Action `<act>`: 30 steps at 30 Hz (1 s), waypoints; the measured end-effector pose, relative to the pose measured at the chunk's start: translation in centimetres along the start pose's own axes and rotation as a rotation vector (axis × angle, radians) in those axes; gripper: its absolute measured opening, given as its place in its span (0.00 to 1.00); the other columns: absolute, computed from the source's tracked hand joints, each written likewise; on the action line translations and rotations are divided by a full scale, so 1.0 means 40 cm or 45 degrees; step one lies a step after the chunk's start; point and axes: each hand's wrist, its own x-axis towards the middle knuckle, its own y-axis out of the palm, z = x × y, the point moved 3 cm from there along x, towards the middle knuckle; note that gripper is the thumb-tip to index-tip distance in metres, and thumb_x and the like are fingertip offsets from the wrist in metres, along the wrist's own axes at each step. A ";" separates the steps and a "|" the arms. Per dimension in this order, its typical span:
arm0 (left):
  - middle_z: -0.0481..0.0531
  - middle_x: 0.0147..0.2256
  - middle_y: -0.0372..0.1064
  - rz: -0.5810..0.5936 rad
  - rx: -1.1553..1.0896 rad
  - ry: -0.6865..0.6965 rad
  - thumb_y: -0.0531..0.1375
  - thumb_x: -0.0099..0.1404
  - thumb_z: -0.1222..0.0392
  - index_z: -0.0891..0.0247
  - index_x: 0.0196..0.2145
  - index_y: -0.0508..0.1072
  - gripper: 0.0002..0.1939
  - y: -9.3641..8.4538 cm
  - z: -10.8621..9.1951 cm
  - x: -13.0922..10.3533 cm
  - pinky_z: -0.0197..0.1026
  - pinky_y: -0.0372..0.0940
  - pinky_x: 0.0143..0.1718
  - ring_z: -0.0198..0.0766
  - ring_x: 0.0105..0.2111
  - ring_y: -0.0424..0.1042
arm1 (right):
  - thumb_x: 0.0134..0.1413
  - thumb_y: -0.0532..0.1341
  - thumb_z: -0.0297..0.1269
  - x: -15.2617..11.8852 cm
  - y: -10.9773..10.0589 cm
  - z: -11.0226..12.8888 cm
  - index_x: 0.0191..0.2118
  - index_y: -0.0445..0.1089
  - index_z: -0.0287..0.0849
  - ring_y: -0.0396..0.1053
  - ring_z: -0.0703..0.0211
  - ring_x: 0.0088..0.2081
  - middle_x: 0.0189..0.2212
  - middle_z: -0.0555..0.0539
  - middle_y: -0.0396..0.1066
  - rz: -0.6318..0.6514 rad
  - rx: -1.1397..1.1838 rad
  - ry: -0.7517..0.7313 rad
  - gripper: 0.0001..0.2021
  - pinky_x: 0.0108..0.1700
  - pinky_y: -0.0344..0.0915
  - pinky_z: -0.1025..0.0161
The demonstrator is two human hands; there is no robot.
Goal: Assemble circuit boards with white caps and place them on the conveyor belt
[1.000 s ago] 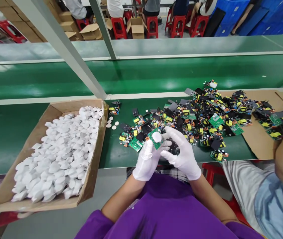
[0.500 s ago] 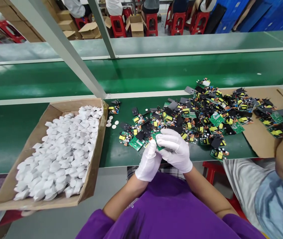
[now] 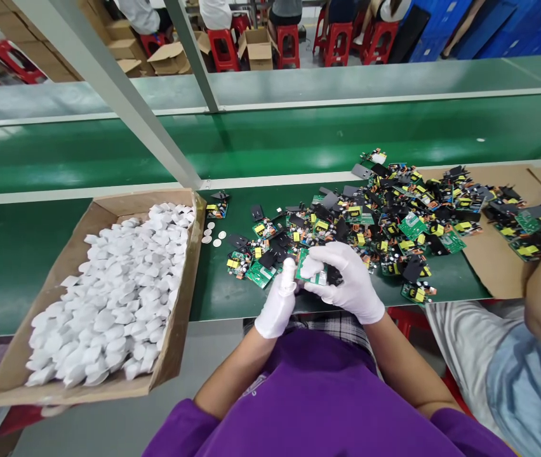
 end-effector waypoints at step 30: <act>0.53 0.39 0.77 0.047 -0.164 0.085 0.67 0.53 0.30 0.64 0.40 0.79 0.33 0.018 0.015 -0.002 0.44 0.68 0.50 0.42 0.42 0.75 | 0.61 0.64 0.33 0.010 0.031 0.054 0.45 0.75 0.55 0.78 0.55 0.45 0.37 0.51 0.81 -0.098 0.258 -0.165 0.10 0.47 0.75 0.55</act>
